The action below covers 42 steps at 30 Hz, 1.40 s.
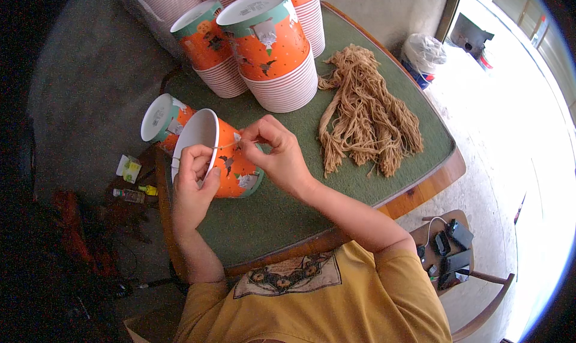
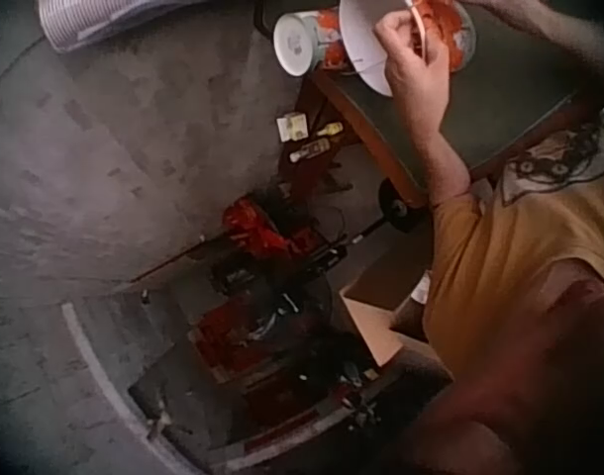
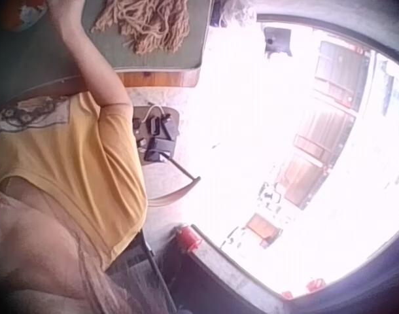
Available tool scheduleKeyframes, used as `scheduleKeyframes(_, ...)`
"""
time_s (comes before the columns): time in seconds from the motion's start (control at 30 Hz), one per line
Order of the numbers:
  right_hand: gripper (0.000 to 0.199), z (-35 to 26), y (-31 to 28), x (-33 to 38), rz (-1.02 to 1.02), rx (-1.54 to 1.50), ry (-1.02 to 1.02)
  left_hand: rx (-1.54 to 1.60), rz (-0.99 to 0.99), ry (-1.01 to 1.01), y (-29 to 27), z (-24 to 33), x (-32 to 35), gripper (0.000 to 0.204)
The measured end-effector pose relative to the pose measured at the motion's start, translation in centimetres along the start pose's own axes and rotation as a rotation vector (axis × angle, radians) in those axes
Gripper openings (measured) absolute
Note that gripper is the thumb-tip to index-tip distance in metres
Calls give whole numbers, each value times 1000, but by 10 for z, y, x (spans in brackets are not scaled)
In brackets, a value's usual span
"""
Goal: Threading twine handles through pre-punched holes in paper buckets.
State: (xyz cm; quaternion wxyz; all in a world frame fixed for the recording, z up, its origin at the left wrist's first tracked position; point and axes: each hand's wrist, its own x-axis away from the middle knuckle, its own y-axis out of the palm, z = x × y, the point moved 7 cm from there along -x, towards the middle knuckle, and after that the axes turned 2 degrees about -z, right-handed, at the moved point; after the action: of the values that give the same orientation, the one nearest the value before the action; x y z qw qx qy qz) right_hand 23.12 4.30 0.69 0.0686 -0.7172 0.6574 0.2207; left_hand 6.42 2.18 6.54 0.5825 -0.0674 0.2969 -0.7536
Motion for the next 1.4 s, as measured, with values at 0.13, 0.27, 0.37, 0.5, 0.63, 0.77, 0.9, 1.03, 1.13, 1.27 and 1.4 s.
scheduleKeyframes(0.13,3,-5,-1,0,-7,73,-105,-98,-159,-95,2,-5,0,46)
scheduleKeyframes(0.27,9,-21,6,2,-54,163,-215,-43,-120,53,3,3,-1,65)
scheduleKeyframes(0.37,11,-31,3,5,-5,310,-332,66,-152,-61,7,2,-1,75)
scheduleKeyframes(0.5,11,-32,7,6,-33,442,-335,6,-159,-44,8,3,-2,76)
scheduleKeyframes(0.63,11,-28,9,7,5,417,-307,9,-156,-52,9,1,-2,76)
scheduleKeyframes(0.77,12,-21,9,7,-16,296,-213,29,-173,-70,12,3,-1,76)
scheduleKeyframes(0.9,12,-20,10,8,-36,259,-181,12,-169,-78,13,1,-1,75)
scheduleKeyframes(1.03,11,-20,10,7,-29,229,-155,0,-161,-85,13,-1,0,74)
scheduleKeyframes(1.13,11,-20,9,7,-36,224,-135,-31,-159,-64,13,0,1,72)
scheduleKeyframes(1.27,10,-21,9,7,-40,253,-152,-41,-154,-57,14,0,1,70)
scheduleKeyframes(1.4,10,-22,8,7,-56,270,-163,-70,-159,-45,14,0,1,68)
